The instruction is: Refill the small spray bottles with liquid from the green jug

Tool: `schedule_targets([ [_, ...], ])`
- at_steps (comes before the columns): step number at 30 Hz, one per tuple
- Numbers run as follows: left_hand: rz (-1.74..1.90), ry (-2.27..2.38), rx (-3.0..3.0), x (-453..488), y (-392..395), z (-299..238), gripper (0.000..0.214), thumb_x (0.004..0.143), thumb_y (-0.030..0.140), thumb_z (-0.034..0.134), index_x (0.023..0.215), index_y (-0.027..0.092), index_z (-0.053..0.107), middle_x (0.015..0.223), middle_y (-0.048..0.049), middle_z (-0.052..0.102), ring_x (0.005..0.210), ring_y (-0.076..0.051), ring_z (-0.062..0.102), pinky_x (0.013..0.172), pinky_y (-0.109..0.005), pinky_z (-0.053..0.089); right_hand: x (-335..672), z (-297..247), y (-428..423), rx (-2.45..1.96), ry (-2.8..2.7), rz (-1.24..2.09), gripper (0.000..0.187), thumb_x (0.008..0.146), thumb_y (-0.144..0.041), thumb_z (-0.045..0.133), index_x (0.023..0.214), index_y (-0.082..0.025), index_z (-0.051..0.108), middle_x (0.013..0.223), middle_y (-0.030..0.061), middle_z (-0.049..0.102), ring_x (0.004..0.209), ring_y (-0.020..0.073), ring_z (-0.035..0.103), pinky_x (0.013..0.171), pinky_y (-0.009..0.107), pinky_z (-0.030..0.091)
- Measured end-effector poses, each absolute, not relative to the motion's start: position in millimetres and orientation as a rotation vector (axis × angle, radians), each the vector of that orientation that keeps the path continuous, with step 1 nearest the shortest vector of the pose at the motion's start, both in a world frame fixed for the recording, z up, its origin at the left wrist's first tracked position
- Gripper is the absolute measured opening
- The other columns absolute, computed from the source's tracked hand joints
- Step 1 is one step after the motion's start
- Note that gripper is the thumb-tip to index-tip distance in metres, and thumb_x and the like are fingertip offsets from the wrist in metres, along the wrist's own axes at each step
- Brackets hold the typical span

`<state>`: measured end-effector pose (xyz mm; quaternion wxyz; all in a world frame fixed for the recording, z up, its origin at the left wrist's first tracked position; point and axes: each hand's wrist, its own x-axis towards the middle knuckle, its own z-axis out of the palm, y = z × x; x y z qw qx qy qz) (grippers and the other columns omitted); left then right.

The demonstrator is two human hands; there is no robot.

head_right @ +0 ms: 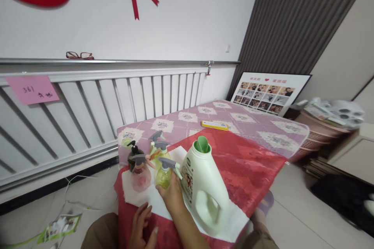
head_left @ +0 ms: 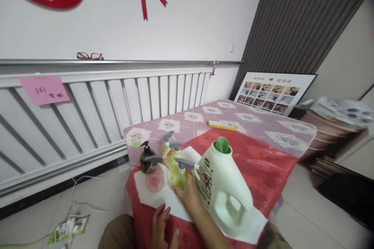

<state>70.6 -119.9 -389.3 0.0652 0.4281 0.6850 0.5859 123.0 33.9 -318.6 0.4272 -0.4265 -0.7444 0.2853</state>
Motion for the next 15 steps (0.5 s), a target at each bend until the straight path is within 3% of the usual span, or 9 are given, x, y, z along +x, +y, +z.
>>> schedule_targets([
  [9, 1.725, 2.125, 1.332, 67, -117, -399, 0.039, 0.079, 0.024, 0.049, 0.116, 0.018, 0.055, 0.130, -0.0146, 0.049, 0.108, -0.024, 0.060, 0.081, -0.034, 0.056, 155, -319, 3, -1.039, -1.879, 0.776, 0.075, 0.069, -0.017, 0.063, 0.139, -0.015, 0.036, 0.143, 0.0172, 0.047, 0.132, 0.0319, 0.045, 0.108, 0.050, 0.039],
  [12, 1.754, 2.113, 1.363, 67, -116, -399, 0.037, 0.080, 0.024, 0.047, 0.116, 0.018, 0.054, 0.129, -0.0154, 0.049, 0.112, -0.025, 0.059, 0.082, -0.036, 0.056, 178, -325, -21, -1.025, -1.866, 0.798, 0.069, 0.074, -0.017, 0.058, 0.140, -0.020, 0.037, 0.140, 0.0142, 0.050, 0.127, 0.0285, 0.051, 0.101, 0.045, 0.047],
  [15, 1.758, 2.104, 1.373, 67, -115, -399, 0.036, 0.080, 0.024, 0.048, 0.115, 0.018, 0.054, 0.128, -0.0156, 0.050, 0.113, -0.027, 0.057, 0.085, -0.040, 0.055, 201, -327, -45, -0.976, -1.877, 0.773, 0.055, 0.077, -0.019, 0.059, 0.131, -0.023, 0.049, 0.130, 0.0094, 0.061, 0.119, 0.0253, 0.059, 0.095, 0.037, 0.053],
])
